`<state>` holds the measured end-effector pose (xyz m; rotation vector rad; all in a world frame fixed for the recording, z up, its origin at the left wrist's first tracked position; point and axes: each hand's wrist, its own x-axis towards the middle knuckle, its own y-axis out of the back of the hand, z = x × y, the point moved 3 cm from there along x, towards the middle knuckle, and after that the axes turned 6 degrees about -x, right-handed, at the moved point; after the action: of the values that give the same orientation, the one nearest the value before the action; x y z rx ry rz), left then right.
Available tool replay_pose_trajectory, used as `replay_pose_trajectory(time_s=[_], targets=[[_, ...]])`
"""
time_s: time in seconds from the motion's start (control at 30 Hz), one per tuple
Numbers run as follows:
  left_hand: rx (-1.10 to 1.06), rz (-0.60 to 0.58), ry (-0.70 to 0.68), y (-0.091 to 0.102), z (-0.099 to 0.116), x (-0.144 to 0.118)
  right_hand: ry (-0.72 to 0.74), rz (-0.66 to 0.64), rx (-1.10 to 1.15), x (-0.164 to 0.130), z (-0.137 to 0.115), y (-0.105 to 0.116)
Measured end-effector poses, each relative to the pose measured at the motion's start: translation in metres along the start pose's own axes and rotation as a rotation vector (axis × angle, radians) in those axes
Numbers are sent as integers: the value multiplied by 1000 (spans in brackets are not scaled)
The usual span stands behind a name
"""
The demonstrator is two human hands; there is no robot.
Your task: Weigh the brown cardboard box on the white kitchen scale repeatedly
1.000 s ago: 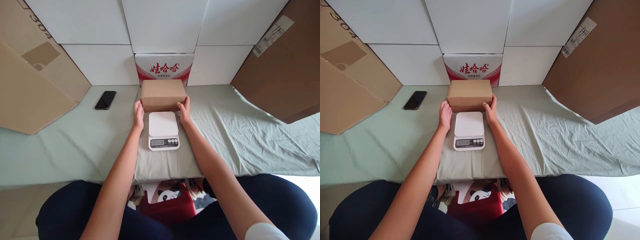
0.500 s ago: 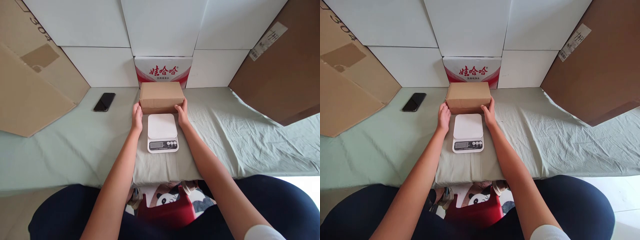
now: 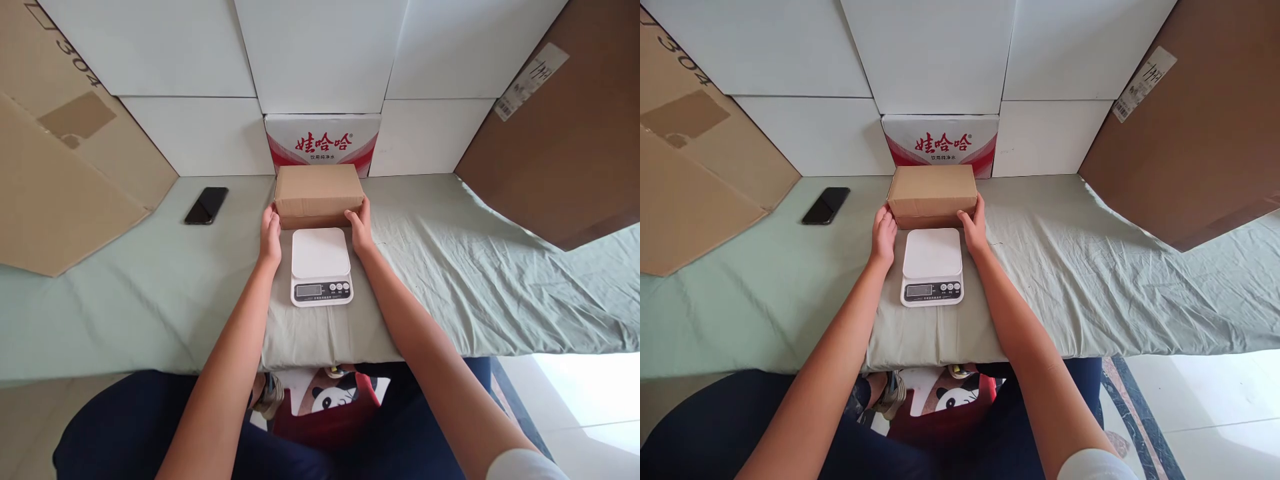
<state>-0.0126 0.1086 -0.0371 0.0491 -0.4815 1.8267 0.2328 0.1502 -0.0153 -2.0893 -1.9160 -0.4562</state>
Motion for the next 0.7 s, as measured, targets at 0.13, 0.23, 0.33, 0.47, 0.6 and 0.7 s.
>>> replay_pose_trajectory(time_s=[0.13, 0.23, 0.33, 0.47, 0.6, 0.7], targets=[[19, -22, -15, 0, 1, -1, -3, -6, 2, 1, 4, 0], [7, -12, -14, -1, 2, -1, -4, -5, 11, 1, 3, 0], [0, 6, -4, -1, 2, -1, -21, -3, 18, 0, 1, 0], [21, -5, -10, 0, 0, 1, -43, 5, 15, -1, -1, 0], [67, -33, -44, 2, 0, 2, -66, 11, 28, -1, 2, 0], [65, -40, -48, 3, -1, 3, -56, 5, 19, 1, 4, 0]])
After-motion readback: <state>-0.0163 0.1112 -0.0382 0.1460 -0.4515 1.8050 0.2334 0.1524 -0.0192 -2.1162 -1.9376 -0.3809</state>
